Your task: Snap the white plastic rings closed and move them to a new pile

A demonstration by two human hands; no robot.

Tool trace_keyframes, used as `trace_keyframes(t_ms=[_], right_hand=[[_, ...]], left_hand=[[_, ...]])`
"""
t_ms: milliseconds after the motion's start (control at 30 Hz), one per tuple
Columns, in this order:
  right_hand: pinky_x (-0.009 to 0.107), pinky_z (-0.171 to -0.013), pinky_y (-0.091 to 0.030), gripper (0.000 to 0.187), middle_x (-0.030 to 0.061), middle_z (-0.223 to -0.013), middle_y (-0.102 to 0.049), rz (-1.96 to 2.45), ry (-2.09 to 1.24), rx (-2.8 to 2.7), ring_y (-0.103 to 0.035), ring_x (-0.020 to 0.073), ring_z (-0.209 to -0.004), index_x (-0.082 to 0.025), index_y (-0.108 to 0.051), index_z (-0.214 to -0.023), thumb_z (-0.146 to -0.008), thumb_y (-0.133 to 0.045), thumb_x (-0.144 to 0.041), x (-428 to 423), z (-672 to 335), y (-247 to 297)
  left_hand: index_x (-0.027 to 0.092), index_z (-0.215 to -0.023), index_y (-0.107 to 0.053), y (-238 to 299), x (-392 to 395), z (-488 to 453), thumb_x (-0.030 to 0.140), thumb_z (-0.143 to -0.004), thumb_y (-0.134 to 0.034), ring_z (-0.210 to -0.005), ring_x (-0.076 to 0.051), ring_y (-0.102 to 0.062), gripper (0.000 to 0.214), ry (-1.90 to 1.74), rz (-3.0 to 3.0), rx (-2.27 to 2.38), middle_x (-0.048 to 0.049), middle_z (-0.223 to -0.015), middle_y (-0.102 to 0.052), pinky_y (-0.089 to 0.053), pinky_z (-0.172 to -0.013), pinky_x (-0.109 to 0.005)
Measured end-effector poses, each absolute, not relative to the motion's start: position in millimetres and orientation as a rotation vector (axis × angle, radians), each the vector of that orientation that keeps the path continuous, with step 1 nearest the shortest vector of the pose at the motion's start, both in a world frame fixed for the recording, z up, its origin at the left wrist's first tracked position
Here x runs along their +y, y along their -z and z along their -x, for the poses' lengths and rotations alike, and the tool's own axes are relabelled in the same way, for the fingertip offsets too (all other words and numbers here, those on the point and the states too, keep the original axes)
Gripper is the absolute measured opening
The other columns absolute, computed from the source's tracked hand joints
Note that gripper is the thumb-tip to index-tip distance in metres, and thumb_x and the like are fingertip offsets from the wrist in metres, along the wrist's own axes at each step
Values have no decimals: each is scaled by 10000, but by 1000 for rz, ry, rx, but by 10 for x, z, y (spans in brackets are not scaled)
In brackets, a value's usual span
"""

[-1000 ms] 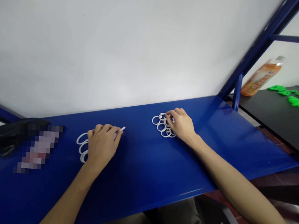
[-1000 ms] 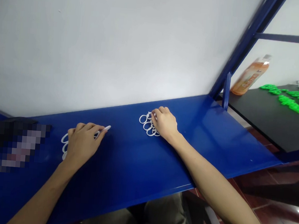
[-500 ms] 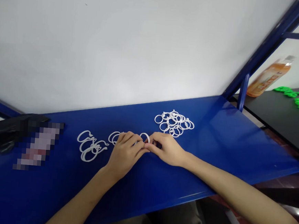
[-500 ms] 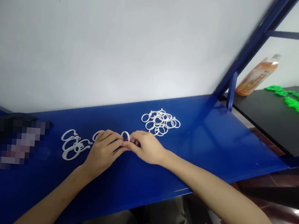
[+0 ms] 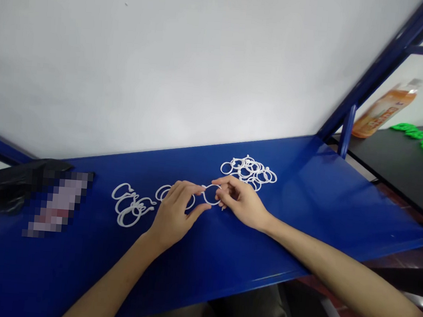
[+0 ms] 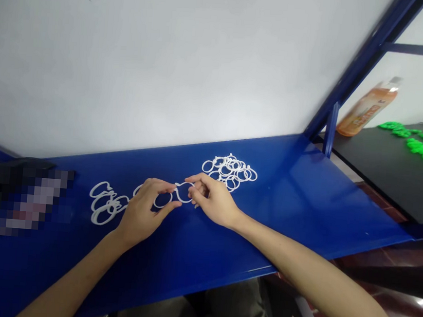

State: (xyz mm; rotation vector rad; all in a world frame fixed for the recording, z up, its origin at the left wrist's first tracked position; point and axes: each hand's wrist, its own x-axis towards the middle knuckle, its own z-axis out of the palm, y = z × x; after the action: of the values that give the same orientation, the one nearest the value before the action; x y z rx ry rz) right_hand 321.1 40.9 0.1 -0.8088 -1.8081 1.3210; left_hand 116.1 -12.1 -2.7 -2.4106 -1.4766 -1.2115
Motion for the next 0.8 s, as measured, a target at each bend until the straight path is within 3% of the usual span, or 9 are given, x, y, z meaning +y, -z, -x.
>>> trace_keyframes(t_ms=[100,200,367,633,700,800], right_hand=[[241,-577,-549,201,-16,-770,-655,775,-1418,-1747,-631,91,-592,-191,-618,-1089,-947,-601,-332,404,-3202,-15],[237,-560,-565,210,-12,-767,-664,759,-1509,-1726,-632,89,-576,-182,-615,-1036,-931,-635,-363,403,-3192,6],[234,-548,-554,222,-32,-669,-634,741,-1574,-1795,-643,104,-587,-180,-613,-937,-909,-680,-390,402,-3203,42],[223,-544,-526,136,-52,-638,-596,712,-1595,-1931,-631,105,-589,-185,-595,-915,-944,-626,-314,344,-3246,-97],[229,-553,-515,104,-53,-637,-591,715,-1474,-2029,-622,108,-582,-186,-586,-922,-960,-601,-282,361,-3247,-98],[278,-690,-531,62,7,-791,-646,740,-1003,-2233,-644,137,-729,-182,-605,-953,-976,-557,-214,464,-3270,-53]], left_hand=[[227,-1134,-599,39,-96,-1143,381,-906,-674,-781,-157,-619,285,1406,2329,-1750,-6,-897,-669,-525,-735,-306],[243,-1027,-662,33,-69,-1123,389,-913,-660,-716,-141,-625,185,1429,2400,-1881,9,-847,-685,-523,-698,-287],[227,-817,-694,8,-65,-1144,334,-943,-617,-685,-135,-613,182,1425,2488,-1759,9,-755,-681,-495,-666,-267],[216,-810,-653,24,-119,-1181,214,-960,-578,-709,-151,-592,167,1459,2504,-1502,11,-682,-674,-480,-667,-281],[213,-827,-648,36,-103,-1167,229,-961,-585,-729,-152,-592,149,1385,2506,-1496,8,-717,-687,-483,-689,-284],[212,-913,-659,57,-56,-1118,325,-940,-627,-824,-184,-615,121,1140,2495,-1573,-16,-844,-717,-492,-784,-327]])
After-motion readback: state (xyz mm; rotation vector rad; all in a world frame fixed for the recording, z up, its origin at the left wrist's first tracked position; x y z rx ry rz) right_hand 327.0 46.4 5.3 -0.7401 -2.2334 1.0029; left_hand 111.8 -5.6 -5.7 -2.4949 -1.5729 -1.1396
